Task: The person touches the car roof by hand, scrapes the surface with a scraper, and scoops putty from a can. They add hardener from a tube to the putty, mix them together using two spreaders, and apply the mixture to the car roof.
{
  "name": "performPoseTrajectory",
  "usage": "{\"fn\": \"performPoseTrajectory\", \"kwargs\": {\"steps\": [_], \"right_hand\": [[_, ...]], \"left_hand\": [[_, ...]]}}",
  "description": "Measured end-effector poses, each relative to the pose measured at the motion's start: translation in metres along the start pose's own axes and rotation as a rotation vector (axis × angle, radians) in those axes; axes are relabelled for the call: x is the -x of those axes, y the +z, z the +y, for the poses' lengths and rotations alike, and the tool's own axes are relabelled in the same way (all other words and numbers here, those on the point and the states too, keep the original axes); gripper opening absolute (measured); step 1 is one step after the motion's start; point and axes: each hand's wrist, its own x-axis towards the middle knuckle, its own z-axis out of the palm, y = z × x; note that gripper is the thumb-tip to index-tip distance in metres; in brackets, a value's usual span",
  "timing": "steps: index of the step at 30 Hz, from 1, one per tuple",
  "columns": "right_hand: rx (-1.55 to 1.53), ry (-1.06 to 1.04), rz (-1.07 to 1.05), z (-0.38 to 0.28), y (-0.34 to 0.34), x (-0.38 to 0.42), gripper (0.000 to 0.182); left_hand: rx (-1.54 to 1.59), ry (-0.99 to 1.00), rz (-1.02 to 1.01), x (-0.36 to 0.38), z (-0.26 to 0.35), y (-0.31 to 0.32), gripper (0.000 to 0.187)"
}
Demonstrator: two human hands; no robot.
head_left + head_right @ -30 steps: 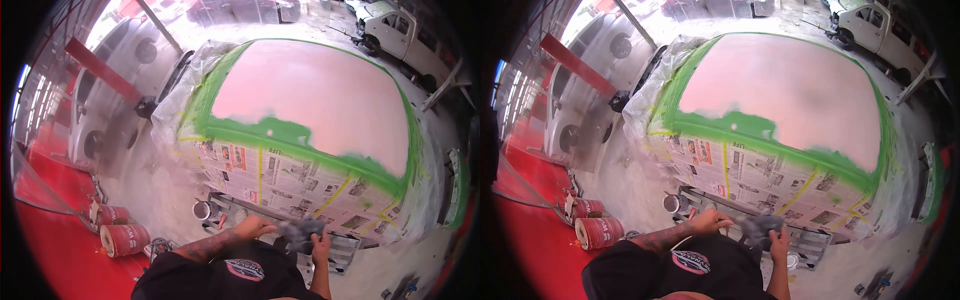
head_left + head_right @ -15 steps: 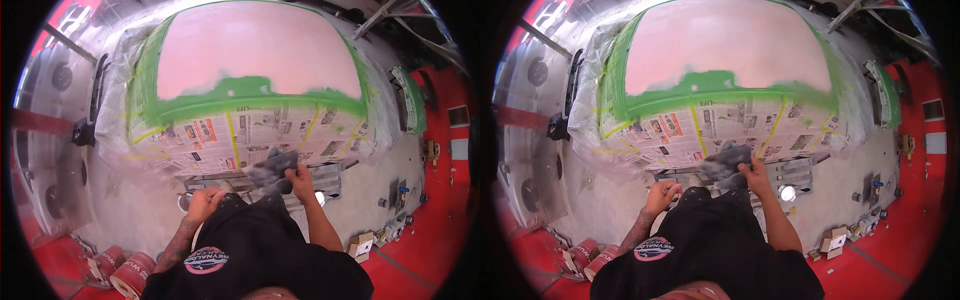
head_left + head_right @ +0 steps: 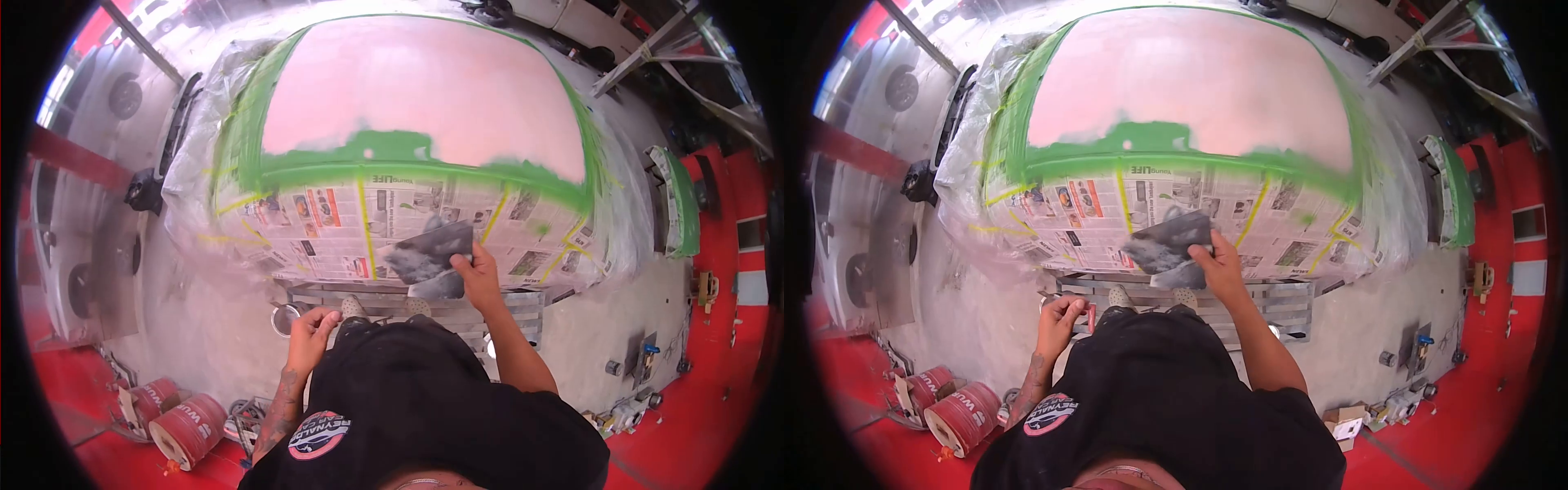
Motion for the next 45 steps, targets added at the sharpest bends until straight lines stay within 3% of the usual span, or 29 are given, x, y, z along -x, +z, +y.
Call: {"fn": "performPoseTrajectory", "kwargs": {"steps": [3,6,7,8,10,11,13,14,16,18,20,22,23,24,26,27,28,29,30,32,33,36,40,41,42,43,45], "right_hand": [[0.022,0.037,-0.128,0.016,0.009,0.011,0.026],[0.067,0.016,-0.287,0.025,0.015,0.02,0.029],[0.083,-0.028,-0.341,0.025,0.016,0.021,0.032],[0.077,-0.032,-0.356,0.024,0.016,0.02,0.032],[0.215,-0.248,-0.036,0.017,0.017,0.017,0.042],[0.21,-0.248,-0.05,0.018,0.015,0.014,0.042],[-0.005,0.013,-0.107,0.019,0.015,0.008,0.051],[-0.007,0.017,-0.12,0.02,0.019,0.01,0.051],[0.488,-0.153,-0.409,0.004,0.04,0.016,0.055],[0.586,-0.633,-0.705,0.003,0.055,0.036,0.049],[0.572,-0.677,-0.712,-0.008,0.05,0.028,0.046],[0.275,-0.432,-1.052,-0.023,0.03,0.012,0.04],[0.212,-0.28,-1.027,-0.026,0.026,0.01,0.039],[0.214,-0.27,-1.041,-0.024,0.03,0.01,0.039],[-0.507,0.432,-0.913,-0.016,0.046,0.009,0.039],[-0.599,0.542,-0.989,-0.005,0.056,0.003,0.039],[-0.598,0.556,-0.999,0.016,0.063,-0.002,0.039],[-0.229,0.446,-1.089,0.045,0.069,-0.007,0.038],[0.139,0.326,-1.168,0.077,0.073,-0.011,0.037],[0.16,0.433,-0.873,0.152,0.048,-0.013,0.036],[0.071,0.59,-0.815,0.171,0.029,-0.019,0.035],[0.186,0.583,-0.613,0.175,-0.002,-0.035,0.034],[0.22,0.586,-0.502,0.166,0.006,-0.04,0.037],[0.382,0.485,-0.582,0.183,0.006,-0.043,0.038],[0.55,0.389,-0.641,0.191,0.006,-0.045,0.039],[0.63,0.36,-0.687,0.182,0.019,-0.045,0.039],[0.743,0.338,-0.771,0.179,0.053,-0.043,0.035]], "left_hand": [[0.341,0.15,0.047,0.006,0.038,0.065,0.025],[0.429,0.182,0.13,0.001,0.034,0.085,0.025],[0.506,0.072,0.153,0.008,0.042,0.082,0.025],[0.71,0.124,0.187,0.011,0.04,0.082,0.026],[0.962,0.261,0.249,0.012,0.048,0.086,0.023],[1.016,0.291,0.125,0.014,0.043,0.078,0.035],[1.095,0.279,0.258,0.011,0.052,0.096,0.038],[1.172,0.255,0.375,0.008,0.056,0.105,0.042],[1.261,0.228,0.389,-0.004,0.056,0.112,0.044],[1.247,0.131,0.531,-0.024,0.067,0.103,0.041],[1.368,0.149,0.631,-0.029,0.078,0.078,0.036],[1.451,0.383,0.731,-0.023,0.074,0.049,0.031],[1.457,0.374,0.751,-0.017,0.072,0.045,0.031],[1.504,0.406,0.735,-0.011,0.077,0.042,0.036],[1.559,0.44,0.728,-0.005,0.071,0.049,0.04],[1.511,0.494,0.525,-0.001,0.062,0.064,0.037],[1.45,0.542,0.327,0.002,0.057,0.074,0.035],[1.353,0.455,0.432,0.005,0.059,0.076,0.04],[1.25,0.491,0.554,0.011,0.06,0.073,0.041],[1.229,0.681,0.71,0.043,0.039,0.017,0.039],[1.223,0.732,0.787,0.065,0.031,-0.002,0.038],[1.212,0.851,1.066,0.123,0.014,-0.037,0.04],[1.279,0.723,1.264,0.179,-0.053,-0.038,0.051],[1.344,0.66,1.271,0.19,-0.08,-0.035,0.05],[1.392,0.693,1.101,0.197,-0.094,-0.026,0.046],[1.477,0.54,1.198,0.199,-0.103,-0.016,0.043],[1.553,0.404,1.089,0.203,-0.137,0.001,0.032]]}}
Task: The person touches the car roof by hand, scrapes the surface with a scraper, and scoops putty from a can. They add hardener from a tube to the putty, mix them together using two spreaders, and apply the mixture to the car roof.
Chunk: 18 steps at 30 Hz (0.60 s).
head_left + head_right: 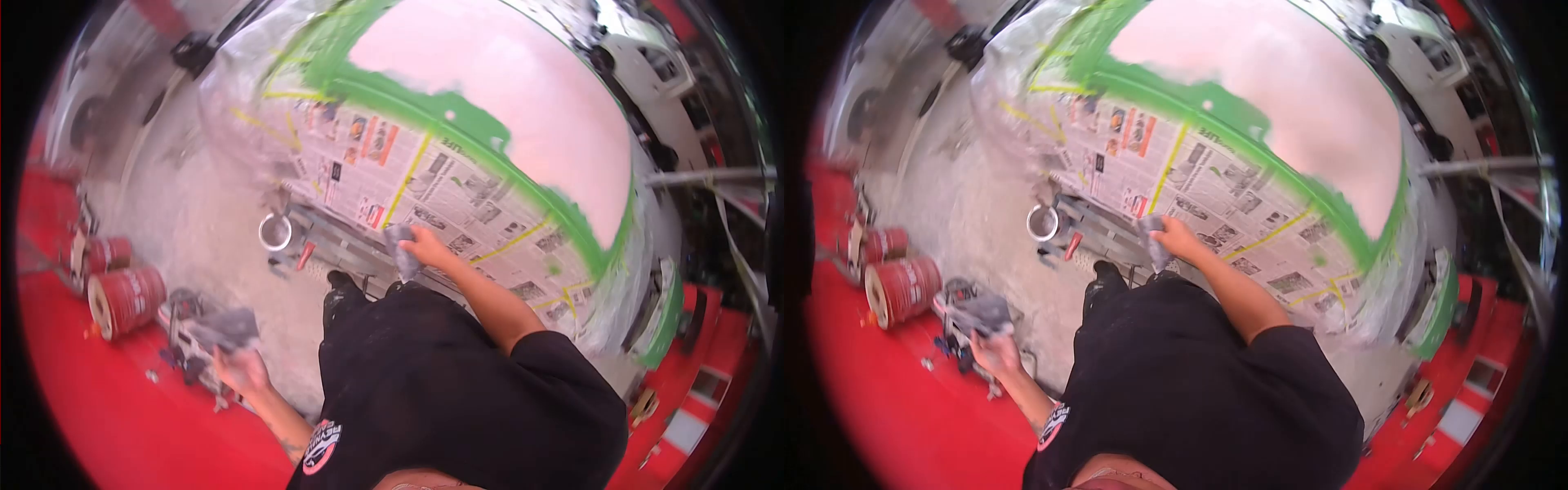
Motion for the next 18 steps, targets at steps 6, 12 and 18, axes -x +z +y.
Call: {"fn": "performPoseTrajectory", "kwargs": {"steps": [6,12,18], "right_hand": [[-0.057,-0.1,0.022,-0.062,0.079,-0.046,0.031],[-0.244,-0.045,-0.001,-0.15,0.078,-0.011,0.044],[-0.228,-0.36,-0.043,-0.136,0.059,0.005,0.048]], "left_hand": [[-0.241,-0.218,0.116,-0.024,-0.026,0.017,0.044],[-0.519,-0.352,-0.181,-0.074,-0.026,0.091,0.043],[-0.498,-0.512,-0.41,-0.073,-0.064,0.14,0.042]]}}
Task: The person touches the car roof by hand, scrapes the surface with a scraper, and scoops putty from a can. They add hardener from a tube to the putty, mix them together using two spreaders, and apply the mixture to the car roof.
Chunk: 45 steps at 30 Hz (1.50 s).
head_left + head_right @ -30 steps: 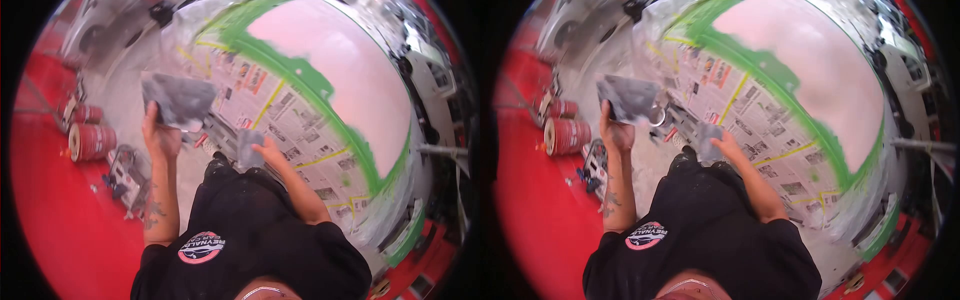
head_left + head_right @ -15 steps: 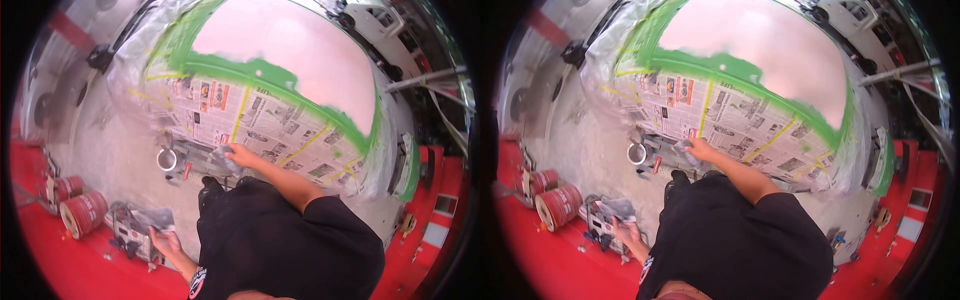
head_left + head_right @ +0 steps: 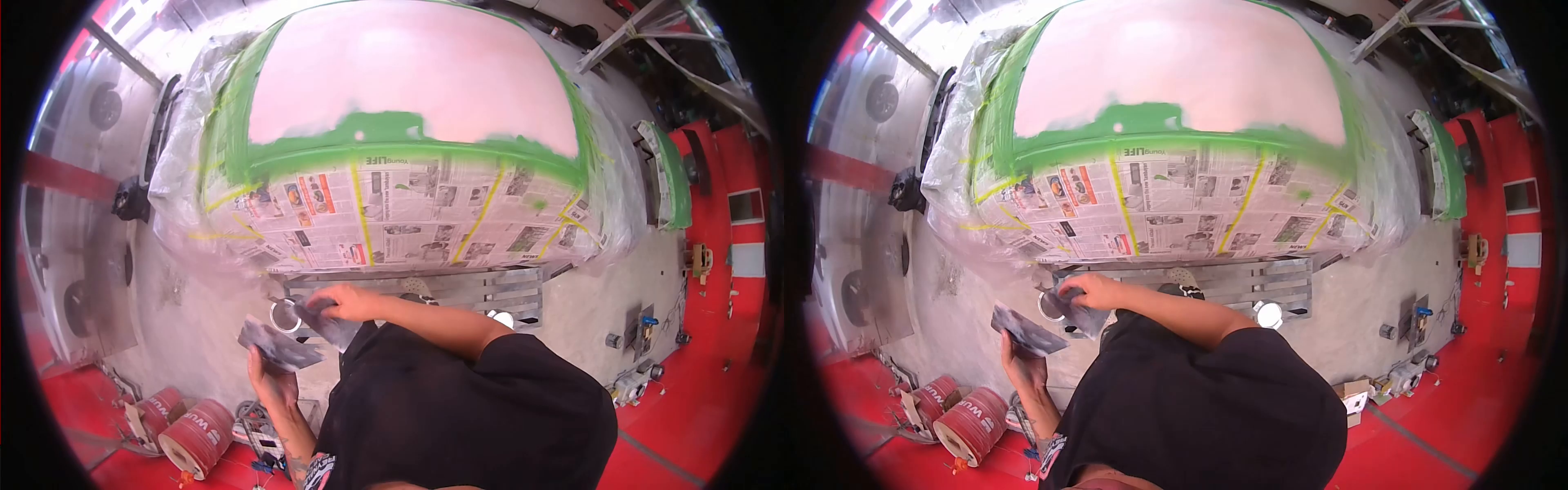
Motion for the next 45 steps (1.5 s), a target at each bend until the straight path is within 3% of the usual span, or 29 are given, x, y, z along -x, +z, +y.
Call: {"fn": "performPoseTrajectory", "kwargs": {"steps": [5,6,9,11,13,17,18,21,22,23,25,27,28,32,41,43,45], "right_hand": [[-0.029,-0.123,-0.104,-0.022,-0.031,0.046,0.047],[-0.046,-0.215,-0.052,-0.021,-0.034,0.052,0.052],[-0.074,-0.231,-0.014,-0.018,-0.053,0.073,0.056],[-0.072,-0.22,0.029,-0.014,-0.062,0.084,0.055],[-0.342,-0.189,0.039,-0.013,-0.071,0.092,0.048],[-0.44,-0.21,0.137,-0.01,-0.082,0.109,0.041],[-0.456,-0.223,0.148,-0.006,-0.082,0.111,0.038],[-0.419,-0.179,0.158,0.007,-0.089,0.118,0.034],[-0.357,-0.112,0.161,0.009,-0.092,0.121,0.033],[-0.359,-0.123,0.163,0.014,-0.094,0.123,0.033],[-0.467,-0.133,0.324,0.023,-0.096,0.127,0.028],[-0.429,-0.08,0.31,0.036,-0.108,0.13,0.028],[-0.4,-0.042,0.385,0.047,-0.111,0.13,0.028],[-0.429,-0.008,0.544,0.039,-0.137,0.149,0.028],[-0.358,0.085,0.667,0.061,-0.153,0.162,0.03],[-0.338,0.096,0.706,0.059,-0.151,0.159,0.03],[-0.312,0.102,0.676,0.055,-0.147,0.156,0.03]], "left_hand": [[0.0,0.058,0.04,0.0,-0.026,0.063,0.037],[-0.041,0.093,-0.006,0.0,-0.031,0.07,0.037],[-0.108,0.125,-0.081,0.004,-0.049,0.096,0.038],[-0.134,0.128,-0.104,0.011,-0.062,0.113,0.038],[-0.176,0.157,-0.125,0.018,-0.077,0.13,0.038],[-0.235,0.136,-0.081,0.025,-0.096,0.114,0.03],[-0.26,0.154,-0.085,0.035,-0.099,0.134,0.028],[-0.379,0.157,-0.135,0.039,-0.104,0.09,0.036],[-0.484,0.153,-0.01,0.056,-0.108,0.113,0.047],[-0.49,0.13,-0.019,0.065,-0.113,0.106,0.052],[-0.484,-0.032,-0.062,0.079,-0.125,0.077,0.053],[-0.503,-0.281,-0.318,0.097,-0.138,0.045,0.065],[-0.502,-0.277,-0.318,0.091,-0.137,0.031,0.065],[-0.626,-0.25,-0.186,0.089,-0.16,-0.022,0.063],[-0.885,-0.201,0.169,0.082,-0.186,-0.11,0.06],[-0.892,-0.188,0.233,0.092,-0.177,-0.07,0.059],[-0.707,-0.091,0.139,0.1,-0.144,-0.012,0.065]]}}
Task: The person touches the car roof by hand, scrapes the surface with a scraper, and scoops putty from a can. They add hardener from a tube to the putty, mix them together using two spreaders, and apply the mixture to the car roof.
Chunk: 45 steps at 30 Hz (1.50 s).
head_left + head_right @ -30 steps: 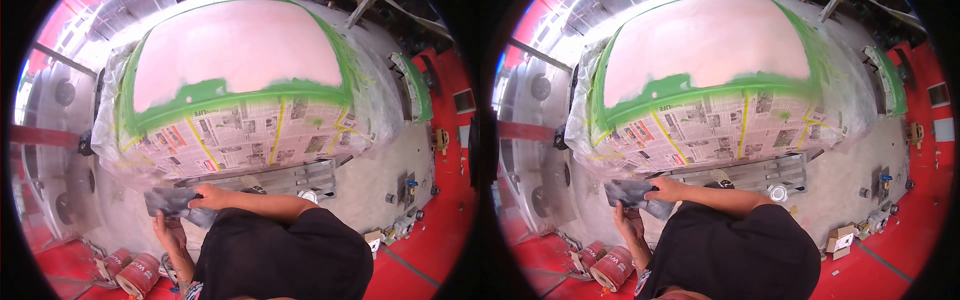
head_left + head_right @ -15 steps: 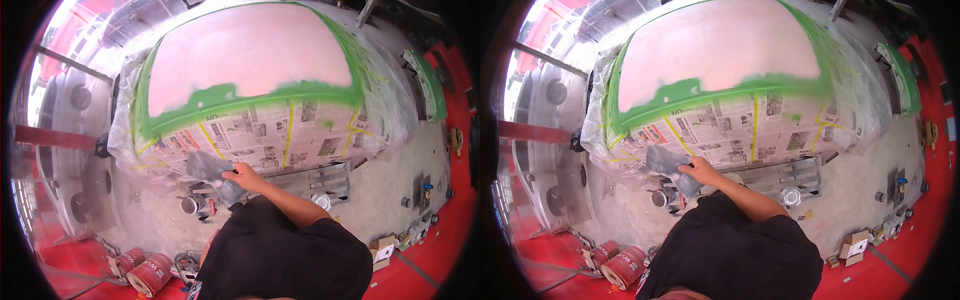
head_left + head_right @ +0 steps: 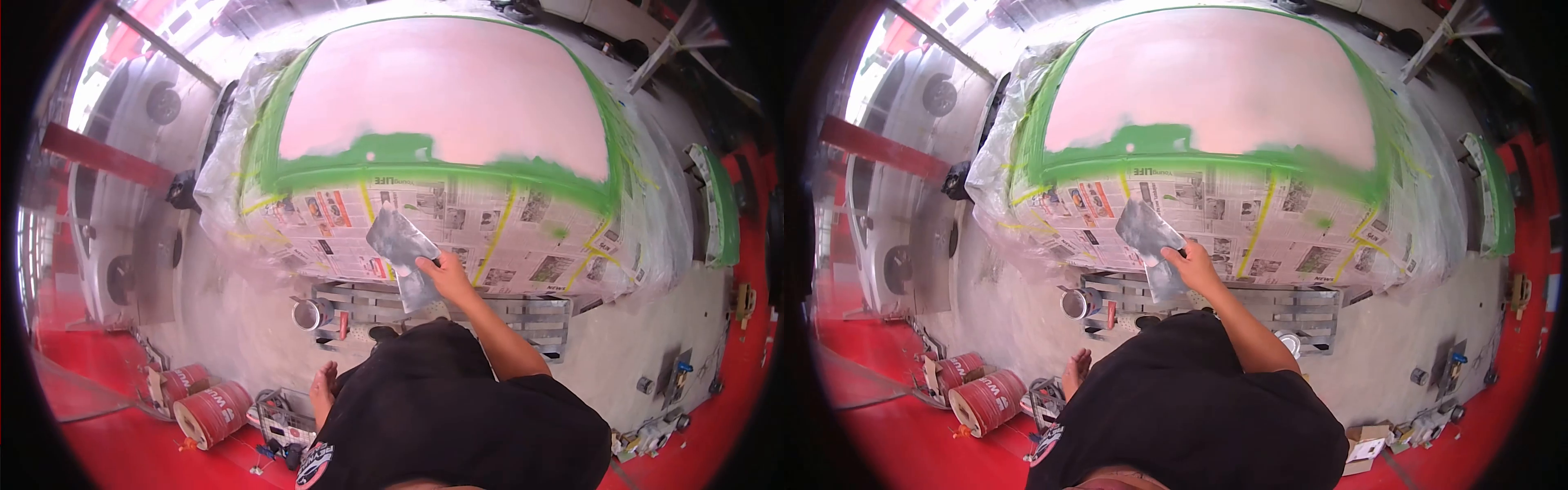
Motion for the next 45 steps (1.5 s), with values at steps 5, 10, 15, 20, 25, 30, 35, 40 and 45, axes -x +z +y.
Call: {"fn": "performPoseTrajectory", "kwargs": {"steps": [5,10,15,20,25,30,35,40,45], "right_hand": [[0.125,0.024,-0.095,0.002,0.012,0.0,0.027],[0.137,-0.055,-0.093,-0.004,0.023,0.005,0.03],[0.106,0.013,-0.092,0.004,0.022,0.008,0.031],[0.111,0.018,-0.096,0.018,0.015,0.005,0.032],[0.12,0.048,-0.053,0.015,0.013,0.006,0.031],[0.237,0.009,-0.06,0.01,0.013,0.005,0.031],[0.213,-0.042,-0.051,-0.001,0.015,0.007,0.034],[0.21,-0.012,-0.04,0.008,0.014,0.003,0.032],[0.177,-0.043,0.007,0.018,0.012,0.005,0.032]], "left_hand": [[0.158,0.309,-0.339,0.041,0.098,0.042,0.071],[-0.606,0.44,-0.391,0.043,0.097,0.023,0.052],[-1.328,0.487,0.147,0.051,0.087,0.007,0.043],[-0.601,0.067,-0.258,0.097,0.099,-0.016,0.059],[-0.482,-0.248,-0.223,0.127,0.108,-0.036,0.058],[-0.385,-0.552,-0.225,0.14,0.12,-0.044,0.057],[-0.449,-0.361,-0.188,0.126,0.099,-0.06,0.049],[-0.331,0.036,-0.008,0.097,0.084,-0.045,0.046],[-0.009,0.178,-0.34,0.068,0.061,-0.016,0.051]]}}
